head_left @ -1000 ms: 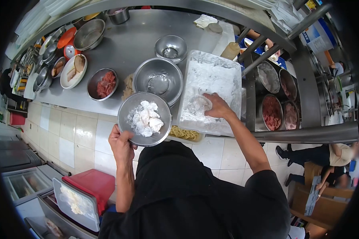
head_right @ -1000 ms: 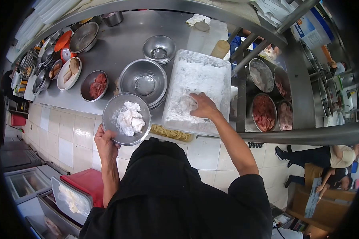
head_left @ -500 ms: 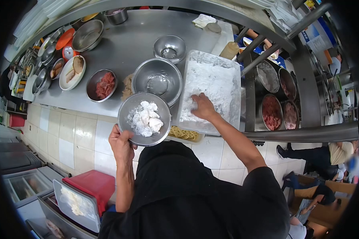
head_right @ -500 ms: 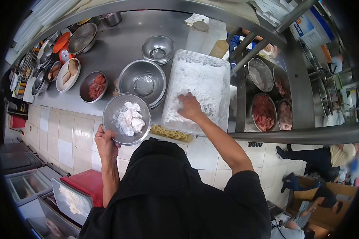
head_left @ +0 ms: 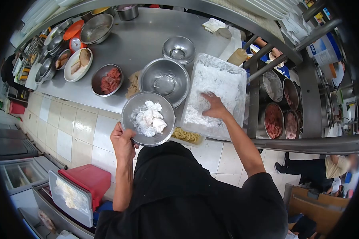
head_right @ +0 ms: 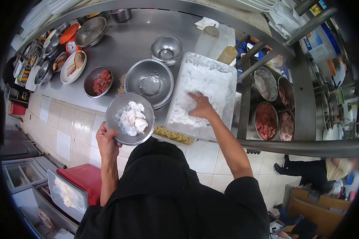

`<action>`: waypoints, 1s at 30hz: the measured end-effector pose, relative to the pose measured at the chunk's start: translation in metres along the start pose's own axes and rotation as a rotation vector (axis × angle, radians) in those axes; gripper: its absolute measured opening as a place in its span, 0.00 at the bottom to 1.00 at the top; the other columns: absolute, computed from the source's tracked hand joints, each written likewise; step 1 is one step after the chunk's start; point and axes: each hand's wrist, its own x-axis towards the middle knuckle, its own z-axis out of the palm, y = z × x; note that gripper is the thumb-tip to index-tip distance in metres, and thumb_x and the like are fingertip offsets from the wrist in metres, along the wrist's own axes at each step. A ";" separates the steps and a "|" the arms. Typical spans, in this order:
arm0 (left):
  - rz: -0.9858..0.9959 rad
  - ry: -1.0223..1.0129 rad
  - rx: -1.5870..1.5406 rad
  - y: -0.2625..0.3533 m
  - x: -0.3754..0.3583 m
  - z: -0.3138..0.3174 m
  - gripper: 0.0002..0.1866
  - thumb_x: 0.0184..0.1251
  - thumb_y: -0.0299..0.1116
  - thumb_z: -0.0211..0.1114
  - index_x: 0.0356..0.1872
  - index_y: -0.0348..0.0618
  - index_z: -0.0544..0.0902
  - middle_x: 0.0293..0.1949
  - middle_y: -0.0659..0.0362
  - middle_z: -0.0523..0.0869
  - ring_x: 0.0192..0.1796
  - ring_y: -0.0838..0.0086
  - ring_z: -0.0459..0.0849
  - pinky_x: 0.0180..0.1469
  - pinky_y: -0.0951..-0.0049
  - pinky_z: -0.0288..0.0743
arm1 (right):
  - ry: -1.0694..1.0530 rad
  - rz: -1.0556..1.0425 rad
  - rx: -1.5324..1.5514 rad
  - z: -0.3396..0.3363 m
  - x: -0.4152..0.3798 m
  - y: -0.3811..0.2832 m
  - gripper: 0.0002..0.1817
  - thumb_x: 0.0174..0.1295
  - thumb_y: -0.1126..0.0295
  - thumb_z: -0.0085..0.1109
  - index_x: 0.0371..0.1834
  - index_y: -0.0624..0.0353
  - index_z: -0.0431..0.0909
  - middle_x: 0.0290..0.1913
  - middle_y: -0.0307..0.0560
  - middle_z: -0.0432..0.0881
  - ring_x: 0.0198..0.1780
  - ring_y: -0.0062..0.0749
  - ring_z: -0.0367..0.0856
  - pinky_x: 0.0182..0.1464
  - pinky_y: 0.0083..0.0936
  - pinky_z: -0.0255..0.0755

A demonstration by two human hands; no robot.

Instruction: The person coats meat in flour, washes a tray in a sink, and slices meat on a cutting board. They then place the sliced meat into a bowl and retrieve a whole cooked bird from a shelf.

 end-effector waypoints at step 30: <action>-0.031 0.000 0.046 -0.001 0.001 0.001 0.06 0.46 0.19 0.53 0.22 0.42 0.68 0.17 0.60 0.75 0.07 0.81 0.66 0.05 0.82 0.60 | -0.156 -0.015 0.135 -0.006 0.009 -0.005 0.58 0.31 0.72 0.73 0.71 0.45 0.50 0.67 0.69 0.51 0.66 0.63 0.55 0.67 0.38 0.59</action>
